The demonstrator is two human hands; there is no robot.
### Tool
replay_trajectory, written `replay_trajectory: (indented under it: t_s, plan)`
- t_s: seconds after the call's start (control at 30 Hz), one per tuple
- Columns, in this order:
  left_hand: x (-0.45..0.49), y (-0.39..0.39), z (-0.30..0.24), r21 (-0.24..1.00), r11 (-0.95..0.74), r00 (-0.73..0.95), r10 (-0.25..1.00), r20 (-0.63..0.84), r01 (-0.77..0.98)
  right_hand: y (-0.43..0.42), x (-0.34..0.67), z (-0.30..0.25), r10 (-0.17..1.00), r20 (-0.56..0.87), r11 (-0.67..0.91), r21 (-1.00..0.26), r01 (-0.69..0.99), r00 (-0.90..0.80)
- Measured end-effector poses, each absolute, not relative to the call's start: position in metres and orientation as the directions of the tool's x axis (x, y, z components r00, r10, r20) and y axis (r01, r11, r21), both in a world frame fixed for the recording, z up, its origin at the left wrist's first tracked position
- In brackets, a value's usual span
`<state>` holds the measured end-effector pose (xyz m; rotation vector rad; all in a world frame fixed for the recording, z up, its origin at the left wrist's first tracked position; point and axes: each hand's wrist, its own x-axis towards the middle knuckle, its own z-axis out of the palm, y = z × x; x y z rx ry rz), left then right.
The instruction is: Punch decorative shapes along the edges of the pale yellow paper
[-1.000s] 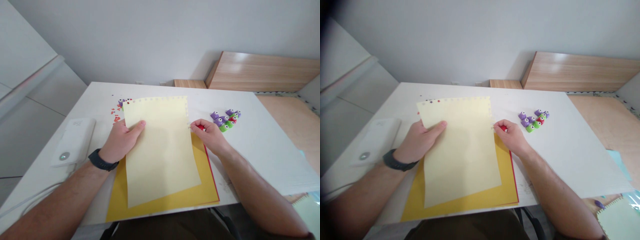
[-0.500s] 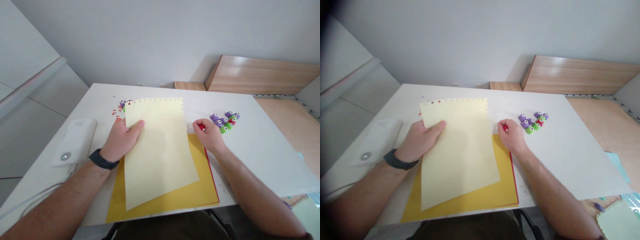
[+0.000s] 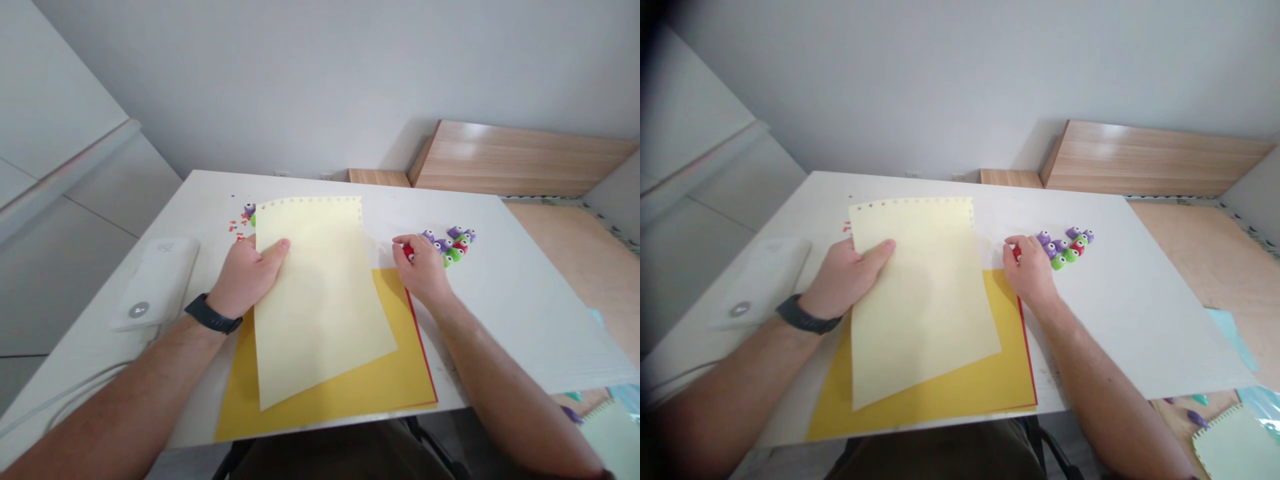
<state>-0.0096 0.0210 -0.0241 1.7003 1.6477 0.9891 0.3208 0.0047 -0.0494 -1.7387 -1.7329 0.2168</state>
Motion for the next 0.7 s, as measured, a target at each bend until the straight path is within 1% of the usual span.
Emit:
replay_trajectory:
  t_s: [0.17,0.23,0.27,0.33,0.4,0.53,0.63,0.7]
  plan:
    - [-0.01,0.022,-0.026,0.821,-0.083,-0.012,0.994,0.109,0.565,0.001,0.333,-0.045,0.941,0.262,-0.028,-0.569,0.822,0.213]
    - [-0.01,0.022,-0.027,0.818,-0.086,0.005,0.995,0.101,0.569,-0.002,0.34,-0.037,0.939,0.259,-0.042,-0.57,0.821,0.228]
    - [-0.01,0.022,-0.027,0.816,-0.093,0.015,0.995,0.102,0.57,-0.003,0.344,-0.031,0.941,0.267,-0.025,-0.556,0.831,0.207]
    - [-0.01,0.022,-0.027,0.817,-0.108,0.033,0.994,0.109,0.566,-0.007,0.351,-0.019,0.949,0.285,0.024,-0.499,0.867,0.137]
    - [-0.01,0.022,-0.027,0.82,-0.115,0.036,0.993,0.115,0.56,-0.011,0.359,-0.01,0.959,0.266,0.03,-0.442,0.897,0.098]
    - [-0.008,0.022,-0.025,0.822,-0.092,0.024,0.995,0.095,0.563,-0.025,0.374,-0.009,0.974,0.173,-0.074,-0.374,0.925,0.148]
    - [-0.007,0.022,-0.023,0.814,-0.09,0.029,0.996,0.09,0.574,-0.038,0.388,-0.022,0.983,0.14,-0.076,-0.298,0.952,0.122]
    - [-0.006,0.021,-0.022,0.808,-0.103,0.038,0.994,0.099,0.58,-0.045,0.396,-0.03,0.981,0.109,-0.13,-0.254,0.958,0.162]
